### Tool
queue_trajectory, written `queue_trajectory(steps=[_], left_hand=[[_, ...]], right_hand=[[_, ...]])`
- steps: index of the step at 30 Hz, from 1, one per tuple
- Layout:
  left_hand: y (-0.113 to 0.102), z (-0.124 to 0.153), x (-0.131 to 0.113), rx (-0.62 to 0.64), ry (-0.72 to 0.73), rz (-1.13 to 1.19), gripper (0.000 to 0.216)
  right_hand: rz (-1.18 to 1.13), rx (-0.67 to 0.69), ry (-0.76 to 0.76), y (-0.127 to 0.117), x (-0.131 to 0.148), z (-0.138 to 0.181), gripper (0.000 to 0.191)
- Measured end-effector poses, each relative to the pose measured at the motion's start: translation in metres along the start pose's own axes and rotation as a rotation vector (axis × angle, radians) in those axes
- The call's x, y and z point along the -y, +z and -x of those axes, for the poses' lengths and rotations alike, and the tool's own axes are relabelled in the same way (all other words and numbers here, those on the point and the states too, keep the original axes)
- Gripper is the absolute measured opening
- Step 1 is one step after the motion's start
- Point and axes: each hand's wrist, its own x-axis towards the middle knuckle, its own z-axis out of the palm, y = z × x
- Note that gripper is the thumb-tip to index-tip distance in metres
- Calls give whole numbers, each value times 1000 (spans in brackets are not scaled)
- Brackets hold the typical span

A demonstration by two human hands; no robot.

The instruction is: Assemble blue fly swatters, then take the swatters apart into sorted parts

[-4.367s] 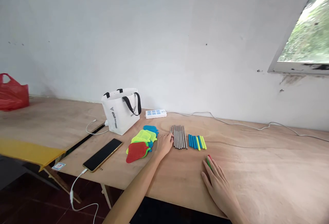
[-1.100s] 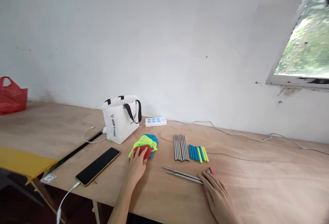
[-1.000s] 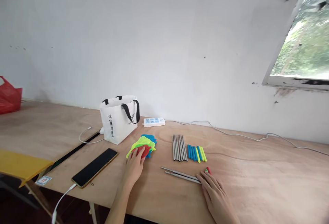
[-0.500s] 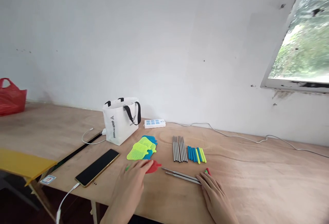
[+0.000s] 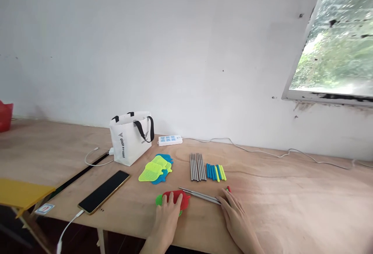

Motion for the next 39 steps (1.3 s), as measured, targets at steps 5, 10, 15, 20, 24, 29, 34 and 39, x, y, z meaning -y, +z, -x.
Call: queue_trajectory(steps=[5,10,15,20,24,29,34,39], left_hand=[[18,7,16,-47,0,-69,54],[27,9,29,-161,37,-150,57],[37,0,36,-256,78,-166,53],[48,-14,47,-354,182,-140,51],[51,-15,62,-499,299,-94,58],[45,6,73,-626,498,-118,64],[41,26,79,-637,642,-186,72],[24,38,88,-684,702,-218,72]], right_hand=[[-47,15,91,-9,7,1,43],[-84,46,124,-17,12,0,44],[-103,71,115,-17,10,1,46],[-123,78,82,-13,3,-1,49],[-142,97,72,-13,-2,-3,54],[-32,117,9,-30,-6,1,62],[169,67,-132,-82,-4,6,69],[318,-11,-325,-174,-1,7,73]])
